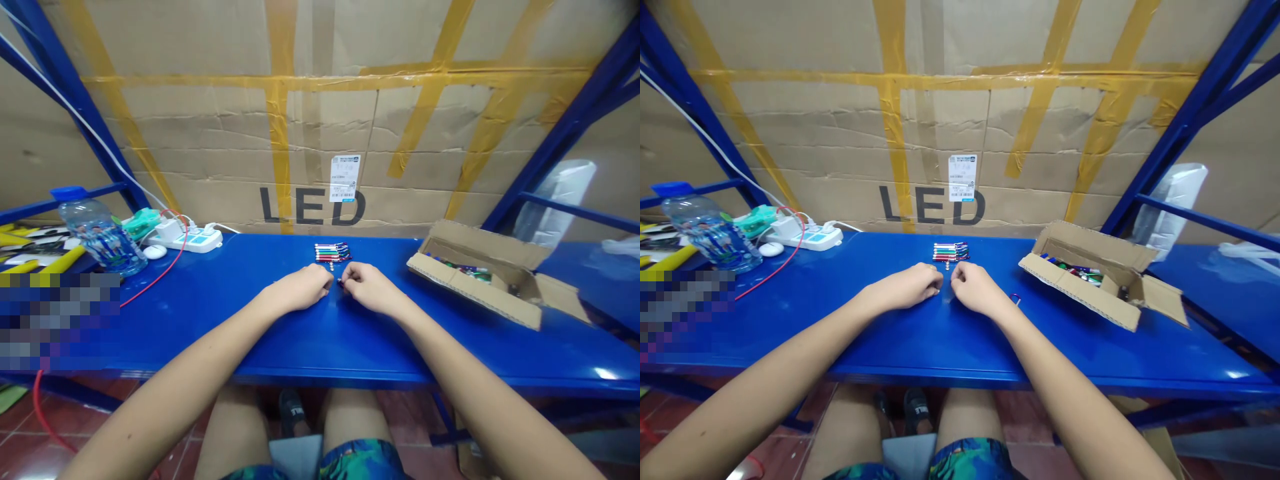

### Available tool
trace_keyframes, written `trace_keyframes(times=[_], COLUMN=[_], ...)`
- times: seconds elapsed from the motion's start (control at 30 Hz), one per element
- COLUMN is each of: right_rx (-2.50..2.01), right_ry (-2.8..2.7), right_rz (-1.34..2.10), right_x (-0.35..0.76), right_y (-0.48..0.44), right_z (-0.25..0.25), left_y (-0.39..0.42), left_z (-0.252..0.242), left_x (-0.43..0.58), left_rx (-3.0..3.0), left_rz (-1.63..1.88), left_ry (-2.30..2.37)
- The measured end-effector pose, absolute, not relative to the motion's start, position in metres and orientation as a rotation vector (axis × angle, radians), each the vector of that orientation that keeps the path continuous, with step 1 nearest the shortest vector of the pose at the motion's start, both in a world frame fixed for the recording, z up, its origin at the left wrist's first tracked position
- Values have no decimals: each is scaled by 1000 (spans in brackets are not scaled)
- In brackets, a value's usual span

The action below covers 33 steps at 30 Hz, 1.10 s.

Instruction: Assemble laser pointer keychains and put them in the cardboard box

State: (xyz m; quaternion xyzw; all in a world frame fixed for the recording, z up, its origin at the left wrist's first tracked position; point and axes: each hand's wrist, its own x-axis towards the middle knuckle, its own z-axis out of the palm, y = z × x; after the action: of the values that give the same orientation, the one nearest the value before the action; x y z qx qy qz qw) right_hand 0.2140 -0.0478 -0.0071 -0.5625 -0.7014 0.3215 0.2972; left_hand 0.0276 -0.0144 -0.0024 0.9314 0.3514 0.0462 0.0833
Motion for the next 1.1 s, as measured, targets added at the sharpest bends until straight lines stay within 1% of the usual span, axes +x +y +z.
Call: trace_keyframes(times=[0.1,0.13,0.2,0.23,0.3,0.47,0.53,0.6,0.67,0.73,0.83,0.87,0.93,1.0,1.1], right_rx=[-1317,-1244,-1104,-1039,-903,-743,-755,-821,-949,-1172,-1696,-1874,-2004,-2114,-2182], right_ry=[-1273,-1085,-798,-706,-622,-540,-545,-654,-836,-1012,-1210,-1316,-1658,-1934,-2174], right_rz=[1453,1593,1765,1810,1847,1823,1817,1792,1665,1352,582,409,320,316,96], right_x=[217,217,218,218,216,215,223,244,277,319,379,393,410,413,409], right_y=[-52,-54,-56,-57,-60,-69,-71,-71,-69,-66,-64,-64,-66,-67,-67], right_z=[-5,-3,0,1,4,5,9,17,31,47,62,62,55,41,17], left_y=[-21,-24,-30,-32,-37,-40,-36,-29,-20,-13,-4,-2,2,6,7], left_z=[9,15,27,32,41,52,56,60,63,65,64,63,61,57,46], left_x=[30,32,38,43,55,83,84,78,67,54,40,38,38,43,58], left_rx=[2775,2777,2780,2786,2824,2894,2876,2844,2795,2727,2734,2746,2765,2788,2865], left_rz=[201,276,464,543,562,329,406,612,791,761,634,581,458,312,64], left_ry=[1031,1008,924,879,806,718,718,751,831,901,964,971,983,997,987])
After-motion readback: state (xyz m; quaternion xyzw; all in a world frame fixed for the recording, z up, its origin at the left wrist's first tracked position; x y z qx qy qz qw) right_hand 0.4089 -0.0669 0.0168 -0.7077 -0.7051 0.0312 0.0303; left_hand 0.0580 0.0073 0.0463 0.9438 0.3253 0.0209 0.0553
